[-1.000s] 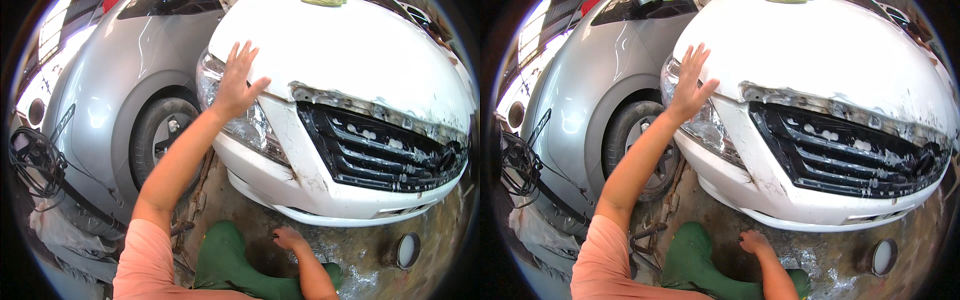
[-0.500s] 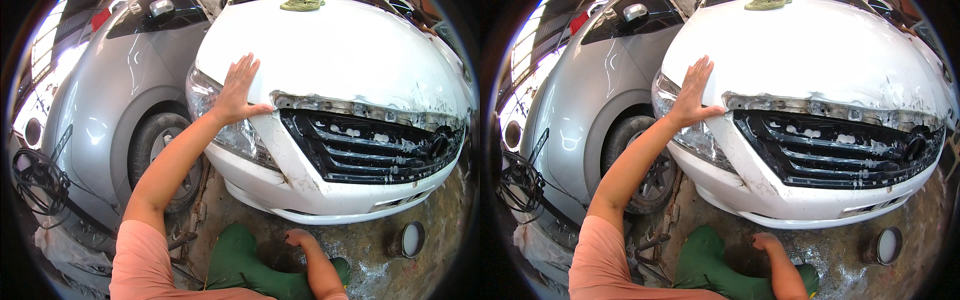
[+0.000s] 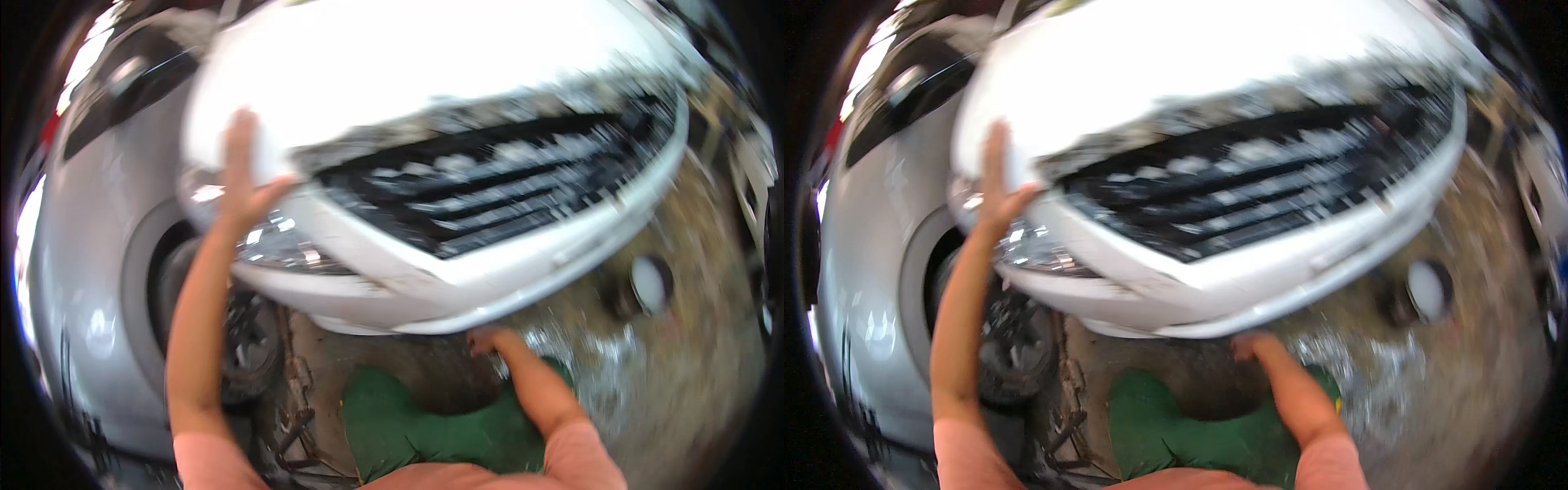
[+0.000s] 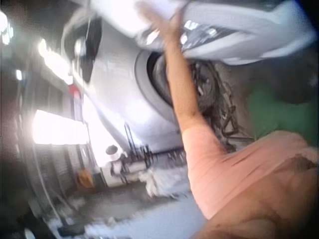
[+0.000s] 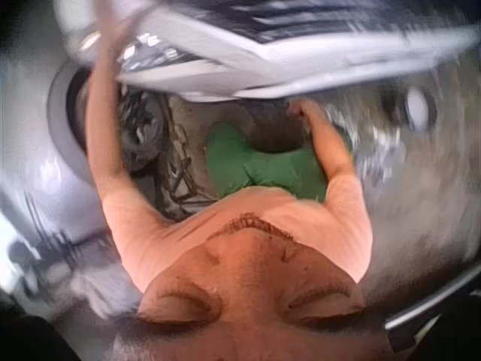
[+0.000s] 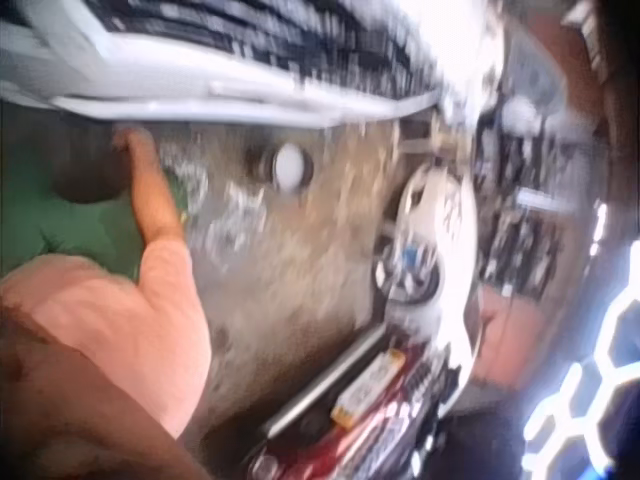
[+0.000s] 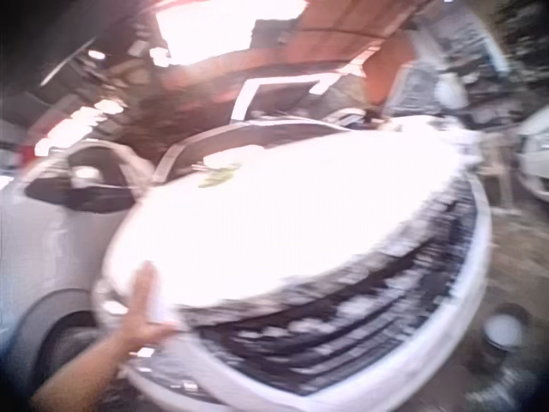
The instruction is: The person sands the front hood and grille of a white car using a sanding block and water from a bucket. They periodically dip the block in the water, sand the surface with two hands, and wipe parts of the car with a green cloth.
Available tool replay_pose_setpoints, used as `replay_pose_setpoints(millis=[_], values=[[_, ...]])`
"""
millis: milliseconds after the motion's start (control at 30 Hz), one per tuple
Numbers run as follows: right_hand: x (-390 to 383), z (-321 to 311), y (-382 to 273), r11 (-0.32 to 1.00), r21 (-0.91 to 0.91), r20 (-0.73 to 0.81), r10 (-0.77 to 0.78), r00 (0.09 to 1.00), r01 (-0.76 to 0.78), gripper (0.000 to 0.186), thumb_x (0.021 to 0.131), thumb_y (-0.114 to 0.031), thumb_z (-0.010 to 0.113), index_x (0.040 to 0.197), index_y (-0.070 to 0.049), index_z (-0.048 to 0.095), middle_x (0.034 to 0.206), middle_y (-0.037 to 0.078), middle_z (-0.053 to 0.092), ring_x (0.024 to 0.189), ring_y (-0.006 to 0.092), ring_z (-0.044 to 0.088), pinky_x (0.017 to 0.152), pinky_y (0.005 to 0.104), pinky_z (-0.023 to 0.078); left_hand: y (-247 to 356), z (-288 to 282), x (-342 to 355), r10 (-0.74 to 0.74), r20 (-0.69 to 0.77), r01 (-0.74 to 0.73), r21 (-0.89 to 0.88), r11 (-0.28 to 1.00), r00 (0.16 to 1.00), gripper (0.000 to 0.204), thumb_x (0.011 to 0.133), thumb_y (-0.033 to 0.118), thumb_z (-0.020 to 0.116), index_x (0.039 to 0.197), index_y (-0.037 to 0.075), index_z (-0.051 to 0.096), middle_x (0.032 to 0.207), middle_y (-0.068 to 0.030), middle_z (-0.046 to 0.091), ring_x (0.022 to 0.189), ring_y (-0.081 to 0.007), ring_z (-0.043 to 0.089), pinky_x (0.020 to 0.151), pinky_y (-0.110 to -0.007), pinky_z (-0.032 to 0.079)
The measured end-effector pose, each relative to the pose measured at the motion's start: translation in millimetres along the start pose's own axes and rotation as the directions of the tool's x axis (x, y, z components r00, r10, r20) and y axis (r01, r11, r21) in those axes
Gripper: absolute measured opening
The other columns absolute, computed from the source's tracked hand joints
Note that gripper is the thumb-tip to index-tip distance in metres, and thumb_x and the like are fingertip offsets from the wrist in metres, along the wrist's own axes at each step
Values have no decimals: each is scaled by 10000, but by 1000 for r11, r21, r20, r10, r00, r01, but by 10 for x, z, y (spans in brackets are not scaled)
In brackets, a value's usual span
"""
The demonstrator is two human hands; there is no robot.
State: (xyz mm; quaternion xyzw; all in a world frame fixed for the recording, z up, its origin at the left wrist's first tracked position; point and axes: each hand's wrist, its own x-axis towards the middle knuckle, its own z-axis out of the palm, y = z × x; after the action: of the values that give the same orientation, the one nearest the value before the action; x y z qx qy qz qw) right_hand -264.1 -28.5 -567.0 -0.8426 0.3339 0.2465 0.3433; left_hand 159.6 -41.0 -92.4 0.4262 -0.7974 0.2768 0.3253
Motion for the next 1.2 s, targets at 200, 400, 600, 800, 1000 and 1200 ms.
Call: replay_pose_setpoints(millis=[200,400,600,800,1000,1200], values=[[-1215,4,1012,858,322,-299,494,816,-401,591,811,-384,747,1256,0,682,1275,234,685,1200,392,653,1019,479,534,-37,-18,-36,26,98,-28,17,999,995,814,1034,483,451,1636,-13,221,1708,-205,213,1588,-348,173,1283,-471,92],[-2682,617,2119,512,607,-368,859,356,-608,906,767,-331,828,1491,29,421,1582,295,370,1289,427,591,1048,471,517,146,5,30,-35,56,31,67,997,998,707,1081,428,346,1627,-12,259,1702,-200,236,1589,-347,174,1285,-460,91],[-3086,823,3060,325,818,-370,929,-1,-474,1317,696,-281,891,1646,-19,17,1673,286,213,1325,461,551,1060,459,509,144,-34,30,-61,30,57,115,992,998,769,1085,538,312,1625,-7,262,1694,-206,252,1583,-355,193,1281,-459,116],[-3070,984,3577,218,804,-196,975,99,-553,929,657,-316,916,1440,-3,528,1473,284,521,1260,439,596,1008,459,534,153,46,38,-59,11,57,136,989,998,816,1068,593,307,1618,-9,282,1677,-224,287,1559,-378,260,1268,-468,168],[-2903,983,3687,268,776,-266,960,89,-571,535,687,-323,891,1075,16,746,1182,243,721,1109,387,696,964,461,556,262,-74,121,25,46,-34,215,976,999,990,989,758,308,1616,-9,290,1661,-243,307,1546,-404,279,1255,-483,200],[-3313,1208,3970,301,661,-296,946,130,-687,624,683,-408,868,1129,12,753,1243,258,699,1182,380,673,993,458,548,238,141,-2,-38,57,28,165,986,998,1220,855,910,382,1630,-18,218,1683,-273,209,1560,-424,214,1261,-521,166]])
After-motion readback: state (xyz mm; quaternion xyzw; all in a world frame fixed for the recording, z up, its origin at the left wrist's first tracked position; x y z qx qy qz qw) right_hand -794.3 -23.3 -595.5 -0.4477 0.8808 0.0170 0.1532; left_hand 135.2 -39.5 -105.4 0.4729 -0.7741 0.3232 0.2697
